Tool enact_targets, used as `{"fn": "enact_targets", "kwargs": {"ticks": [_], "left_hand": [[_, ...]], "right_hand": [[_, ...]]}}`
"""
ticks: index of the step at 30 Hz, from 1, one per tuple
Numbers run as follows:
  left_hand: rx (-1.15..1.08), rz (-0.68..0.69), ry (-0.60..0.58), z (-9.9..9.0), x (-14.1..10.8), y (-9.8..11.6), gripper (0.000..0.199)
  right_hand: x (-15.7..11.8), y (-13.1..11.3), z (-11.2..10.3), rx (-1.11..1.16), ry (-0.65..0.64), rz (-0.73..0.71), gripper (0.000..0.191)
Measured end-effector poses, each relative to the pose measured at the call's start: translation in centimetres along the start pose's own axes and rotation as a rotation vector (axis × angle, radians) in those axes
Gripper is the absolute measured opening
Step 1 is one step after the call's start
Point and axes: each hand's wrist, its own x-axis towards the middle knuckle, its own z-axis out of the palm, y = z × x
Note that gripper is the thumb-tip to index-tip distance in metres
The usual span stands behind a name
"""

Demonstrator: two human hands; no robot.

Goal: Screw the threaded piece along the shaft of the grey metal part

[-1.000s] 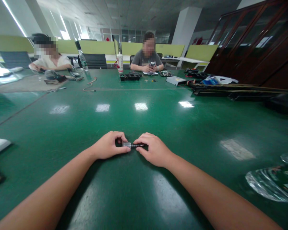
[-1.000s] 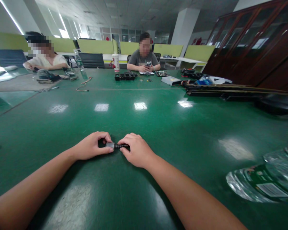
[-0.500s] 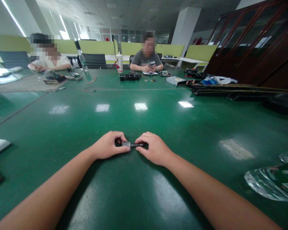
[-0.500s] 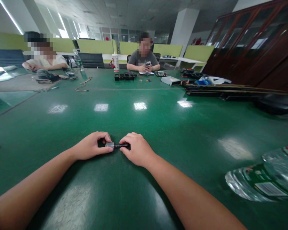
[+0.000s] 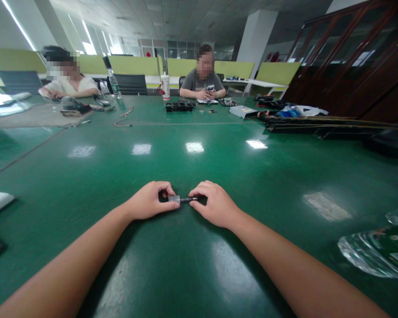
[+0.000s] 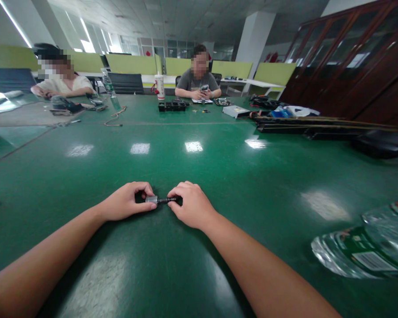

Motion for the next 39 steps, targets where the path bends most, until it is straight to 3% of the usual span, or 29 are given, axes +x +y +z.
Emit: {"fn": "enact_targets", "kwargs": {"ticks": [32, 39], "left_hand": [[-0.004, -0.016, 0.013, 0.1, 0.0, -0.2, 0.031], [0.009, -0.028, 0.007, 0.1, 0.0, -0.1, 0.031]], "right_hand": [[0.0, 0.9, -0.7, -0.059, 0.000, 0.035, 0.010], [0.0, 1.6, -1.8, -0.210, 0.009, 0.194, 0.007]]}}
